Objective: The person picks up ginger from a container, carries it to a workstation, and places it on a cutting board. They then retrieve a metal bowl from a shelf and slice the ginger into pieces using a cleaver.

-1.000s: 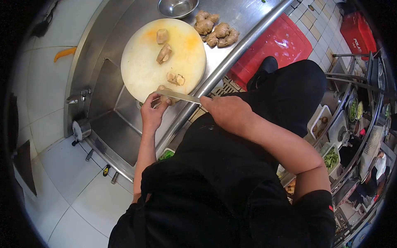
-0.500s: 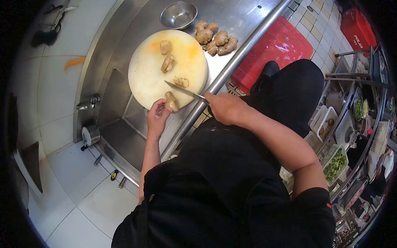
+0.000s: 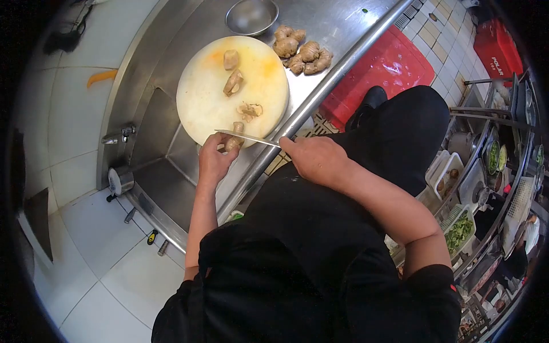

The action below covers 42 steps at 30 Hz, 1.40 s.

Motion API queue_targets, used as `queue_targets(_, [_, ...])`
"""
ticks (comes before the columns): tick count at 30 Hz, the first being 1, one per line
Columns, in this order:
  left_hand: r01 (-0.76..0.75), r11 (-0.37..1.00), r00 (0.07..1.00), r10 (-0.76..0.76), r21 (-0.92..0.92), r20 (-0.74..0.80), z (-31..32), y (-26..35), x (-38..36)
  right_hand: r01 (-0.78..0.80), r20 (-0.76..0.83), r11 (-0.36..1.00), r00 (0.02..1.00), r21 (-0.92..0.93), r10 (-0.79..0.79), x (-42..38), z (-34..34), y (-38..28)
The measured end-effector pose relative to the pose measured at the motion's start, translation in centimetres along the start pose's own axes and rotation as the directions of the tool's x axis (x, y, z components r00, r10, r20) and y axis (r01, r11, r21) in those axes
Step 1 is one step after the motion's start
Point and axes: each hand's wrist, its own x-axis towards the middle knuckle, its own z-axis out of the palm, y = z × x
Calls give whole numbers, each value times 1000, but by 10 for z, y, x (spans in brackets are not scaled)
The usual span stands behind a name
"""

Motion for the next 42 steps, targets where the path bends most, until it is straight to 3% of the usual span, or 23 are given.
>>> queue_targets(8, [3,992,996,-14,-128,-82,7,-7,-6,42,-14,998,999,-51,-43,3,5,0])
queue_targets(13, [14,990,997,-24,-138,-71,9,-17,-4,-4,164,999,986,-48,11,17,-1,-1])
queue_targets(18, [31,971,998,-42,-238,-42,12,-25,-4,4,178,999,984,-46,4,43,8,2])
queue_targets(21, [-79,967,995,62,-242,-79,20,-35,-8,-20,193,999,981,-27,25,56,6,9])
queue_targets(26, [-256,964,948,236,-71,-212,22,-37,-22,-49,121,997,992,63,41,48,15,15])
queue_targets(28, [-358,934,883,336,-7,-328,21,-44,-24,-65,40,990,997,125,61,41,15,12])
queue_targets(31, [-376,924,855,373,66,-361,17,-48,-19,-61,1,987,998,146,61,34,9,5])
queue_targets(35, [-417,904,848,424,94,-320,14,-49,-7,-37,16,995,999,98,35,25,4,-5])
queue_targets(37, [-379,923,894,382,62,-236,13,-46,-5,-18,1,999,1000,42,18,23,6,-8])
queue_targets(42, [-351,930,899,368,112,-238,17,-48,-5,31,-14,999,999,-37,-32,20,8,-10])
